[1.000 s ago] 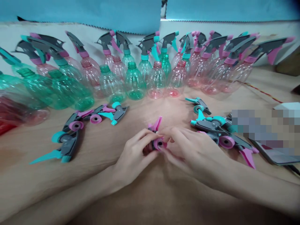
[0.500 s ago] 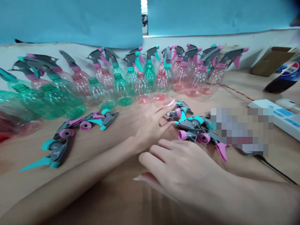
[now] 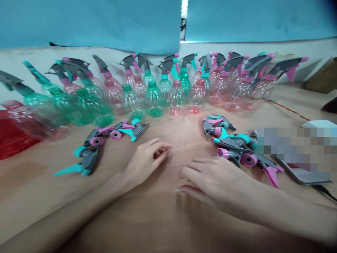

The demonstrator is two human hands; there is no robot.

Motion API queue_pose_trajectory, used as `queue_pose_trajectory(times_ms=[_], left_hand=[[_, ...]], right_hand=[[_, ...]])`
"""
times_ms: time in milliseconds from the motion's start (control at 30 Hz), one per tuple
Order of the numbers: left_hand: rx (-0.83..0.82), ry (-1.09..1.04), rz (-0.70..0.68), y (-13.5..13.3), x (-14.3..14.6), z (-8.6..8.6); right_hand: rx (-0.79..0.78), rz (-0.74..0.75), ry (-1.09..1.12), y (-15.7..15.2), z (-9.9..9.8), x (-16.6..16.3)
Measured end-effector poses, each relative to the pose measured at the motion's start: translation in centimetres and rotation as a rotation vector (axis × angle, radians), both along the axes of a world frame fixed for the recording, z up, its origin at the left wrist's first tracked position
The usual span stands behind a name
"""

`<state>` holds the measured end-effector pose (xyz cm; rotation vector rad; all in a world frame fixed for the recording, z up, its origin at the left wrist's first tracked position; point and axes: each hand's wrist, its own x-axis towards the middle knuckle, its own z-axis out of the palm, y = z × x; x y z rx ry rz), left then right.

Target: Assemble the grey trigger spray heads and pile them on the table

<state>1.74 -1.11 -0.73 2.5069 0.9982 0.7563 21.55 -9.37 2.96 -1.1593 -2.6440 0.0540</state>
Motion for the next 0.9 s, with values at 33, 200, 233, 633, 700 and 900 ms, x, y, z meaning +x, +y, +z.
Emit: queue_pose_trajectory(times_ms=[33,200,233,633,700,900], left_hand=[[0.010,0.024,0.025,-0.1,-0.9,0.2],[0.174,0.224,0.186,1.0,-5.6,1.4],[0.223,0.248,0.233,1.4,-6.4,1.6],[0.361,0.455,0.056,-1.1,-4.6,-0.5],[0.322,0.378,-0.030,-2.3,-4.5,-0.4],[0.260,0.308,-0.026,-4.2,-5.3,0.3]], right_hand=[[-0.025,-0.008,0.005,0.4,-0.1,0.1],[-0.066,-0.015,0.049,2.3,-1.7,0.4],[-0.067,-0.019,0.047,2.6,-2.0,0.5],[-0.073,-0.124,0.127,4.6,-1.7,-0.8],[-0.044,-0.198,0.173,4.8,-1.7,-0.8],[-0.091,-0.348,0.207,5.1,-2.8,-0.7]])
